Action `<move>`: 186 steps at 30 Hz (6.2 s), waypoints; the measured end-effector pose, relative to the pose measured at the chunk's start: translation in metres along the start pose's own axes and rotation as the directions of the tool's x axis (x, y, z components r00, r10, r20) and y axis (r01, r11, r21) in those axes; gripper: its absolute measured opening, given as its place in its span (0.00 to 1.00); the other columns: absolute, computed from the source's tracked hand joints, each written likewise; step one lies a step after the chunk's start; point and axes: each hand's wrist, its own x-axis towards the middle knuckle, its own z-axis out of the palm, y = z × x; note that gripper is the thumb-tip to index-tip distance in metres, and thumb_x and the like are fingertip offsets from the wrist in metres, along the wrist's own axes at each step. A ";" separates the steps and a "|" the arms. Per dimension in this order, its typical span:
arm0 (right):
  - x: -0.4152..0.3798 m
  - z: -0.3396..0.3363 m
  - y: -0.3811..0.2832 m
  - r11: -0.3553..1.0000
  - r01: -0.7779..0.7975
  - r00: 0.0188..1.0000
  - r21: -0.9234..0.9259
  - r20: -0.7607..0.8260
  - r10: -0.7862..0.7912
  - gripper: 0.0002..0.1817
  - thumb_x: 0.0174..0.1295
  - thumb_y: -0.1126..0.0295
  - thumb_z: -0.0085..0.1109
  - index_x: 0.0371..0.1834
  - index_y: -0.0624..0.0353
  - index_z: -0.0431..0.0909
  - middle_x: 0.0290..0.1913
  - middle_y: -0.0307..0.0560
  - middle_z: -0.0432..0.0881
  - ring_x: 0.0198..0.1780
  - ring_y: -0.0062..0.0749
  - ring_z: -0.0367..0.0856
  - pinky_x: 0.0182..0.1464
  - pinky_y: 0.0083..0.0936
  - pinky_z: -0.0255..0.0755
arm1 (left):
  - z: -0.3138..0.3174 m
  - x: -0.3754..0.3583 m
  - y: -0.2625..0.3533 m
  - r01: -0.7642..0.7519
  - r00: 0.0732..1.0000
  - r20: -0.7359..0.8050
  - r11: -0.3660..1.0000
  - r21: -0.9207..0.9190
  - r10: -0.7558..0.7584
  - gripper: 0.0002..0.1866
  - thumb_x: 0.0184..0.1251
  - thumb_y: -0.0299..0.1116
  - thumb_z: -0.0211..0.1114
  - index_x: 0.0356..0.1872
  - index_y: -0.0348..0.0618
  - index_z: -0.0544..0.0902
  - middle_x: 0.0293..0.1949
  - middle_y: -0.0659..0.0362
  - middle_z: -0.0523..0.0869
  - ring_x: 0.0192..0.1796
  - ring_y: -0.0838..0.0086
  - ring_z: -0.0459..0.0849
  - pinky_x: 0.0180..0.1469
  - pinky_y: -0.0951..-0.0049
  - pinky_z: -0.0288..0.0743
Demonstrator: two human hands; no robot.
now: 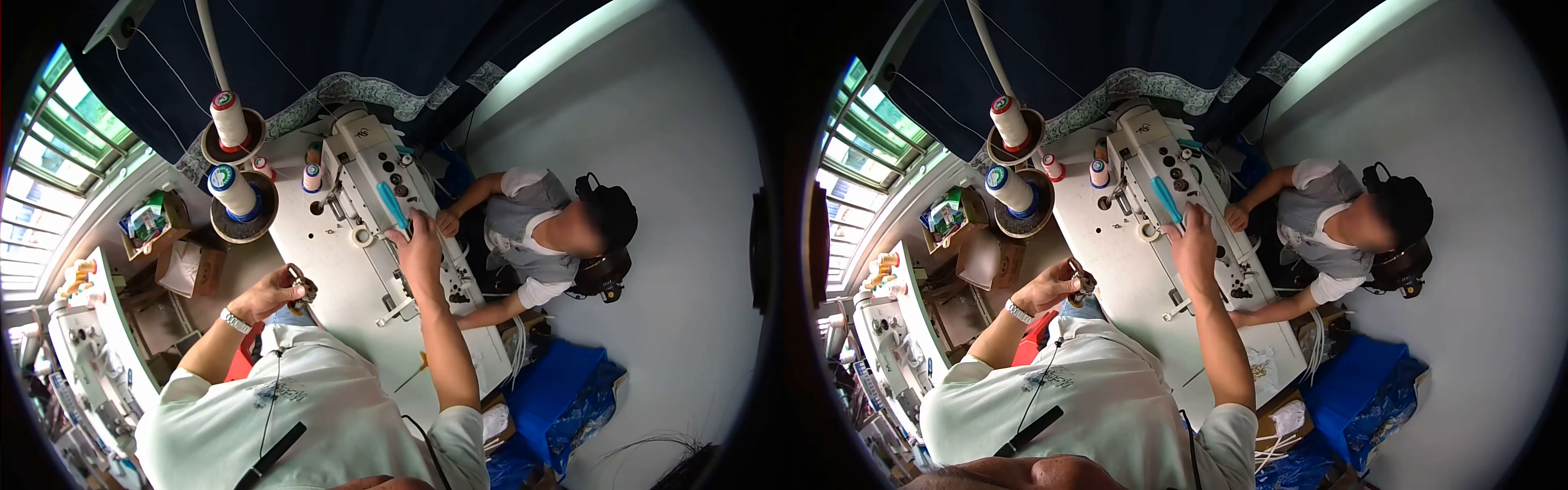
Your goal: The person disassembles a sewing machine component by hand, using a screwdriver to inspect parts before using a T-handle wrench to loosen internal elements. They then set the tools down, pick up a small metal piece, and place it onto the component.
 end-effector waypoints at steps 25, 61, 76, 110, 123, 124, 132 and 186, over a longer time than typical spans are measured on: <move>-0.525 0.038 0.209 0.307 -0.850 0.193 0.428 -0.290 0.938 0.14 0.74 0.63 0.57 0.39 0.65 0.73 0.27 0.55 0.81 0.27 0.50 0.82 0.36 0.43 0.75 | 0.186 -0.001 -0.080 0.371 0.900 0.271 0.926 -0.066 -0.341 0.20 0.72 0.23 0.65 0.63 0.39 0.75 0.63 0.42 0.81 0.64 0.56 0.82 0.63 0.57 0.79; -0.315 -0.101 -0.008 0.619 -0.217 0.806 0.754 -0.219 0.549 0.09 0.75 0.74 0.59 0.52 0.68 0.78 0.46 0.44 0.84 0.44 0.20 0.81 0.48 0.19 0.76 | 0.218 0.010 -0.083 -0.066 0.839 0.511 0.897 0.438 -0.188 0.26 0.83 0.37 0.55 0.75 0.39 0.65 0.67 0.52 0.77 0.58 0.66 0.84 0.62 0.65 0.79; -0.309 -0.063 -0.011 0.388 -0.086 0.742 0.918 -0.201 0.639 0.14 0.81 0.64 0.47 0.54 0.65 0.68 0.41 0.44 0.80 0.38 0.20 0.77 0.42 0.19 0.73 | 0.226 0.032 -0.066 -0.865 0.492 0.833 0.030 0.502 0.251 0.33 0.56 0.38 0.78 0.64 0.40 0.79 0.48 0.52 0.86 0.46 0.59 0.86 0.48 0.63 0.84; -0.295 -0.109 -0.017 0.764 -0.152 0.867 0.627 -0.286 0.408 0.19 0.81 0.59 0.49 0.57 0.66 0.73 0.49 0.50 0.83 0.48 0.29 0.82 0.53 0.27 0.76 | 0.221 0.028 -0.057 0.166 0.745 0.534 0.888 0.430 -0.398 0.18 0.84 0.41 0.53 0.51 0.32 0.81 0.39 0.53 0.88 0.39 0.71 0.89 0.45 0.68 0.85; -0.253 -0.142 -0.012 0.381 -0.481 0.843 0.789 0.296 0.450 0.27 0.77 0.42 0.51 0.36 0.58 0.74 0.25 0.31 0.69 0.27 0.12 0.67 0.29 0.17 0.61 | 0.232 0.034 -0.034 -0.054 0.819 0.483 0.797 0.602 -0.310 0.14 0.81 0.36 0.60 0.45 0.32 0.85 0.31 0.59 0.88 0.32 0.78 0.86 0.38 0.75 0.83; -0.252 -0.139 -0.008 0.377 -0.482 0.842 0.791 0.299 0.449 0.27 0.77 0.42 0.51 0.36 0.58 0.74 0.25 0.31 0.69 0.27 0.12 0.67 0.29 0.17 0.61 | 0.233 0.035 -0.032 -0.074 0.814 0.484 0.770 0.634 -0.320 0.14 0.81 0.35 0.59 0.44 0.32 0.85 0.31 0.59 0.87 0.32 0.78 0.86 0.38 0.74 0.82; -0.237 -0.145 -0.026 0.180 -0.571 0.747 0.801 0.416 0.519 0.25 0.75 0.42 0.52 0.39 0.55 0.79 0.26 0.25 0.65 0.25 0.10 0.60 0.26 0.15 0.52 | 0.233 0.045 -0.030 -0.031 0.837 0.415 0.727 0.686 -0.356 0.21 0.84 0.46 0.53 0.44 0.36 0.82 0.32 0.61 0.85 0.35 0.78 0.85 0.40 0.75 0.80; -0.256 -0.109 0.009 0.333 -0.055 0.987 0.941 0.001 0.162 0.30 0.73 0.43 0.56 0.52 0.64 0.73 0.42 0.42 0.80 0.40 0.19 0.74 0.44 0.19 0.68 | 0.234 0.038 -0.042 0.152 0.764 0.555 0.928 0.340 -0.328 0.13 0.84 0.42 0.55 0.51 0.42 0.78 0.46 0.63 0.81 0.45 0.80 0.80 0.54 0.72 0.77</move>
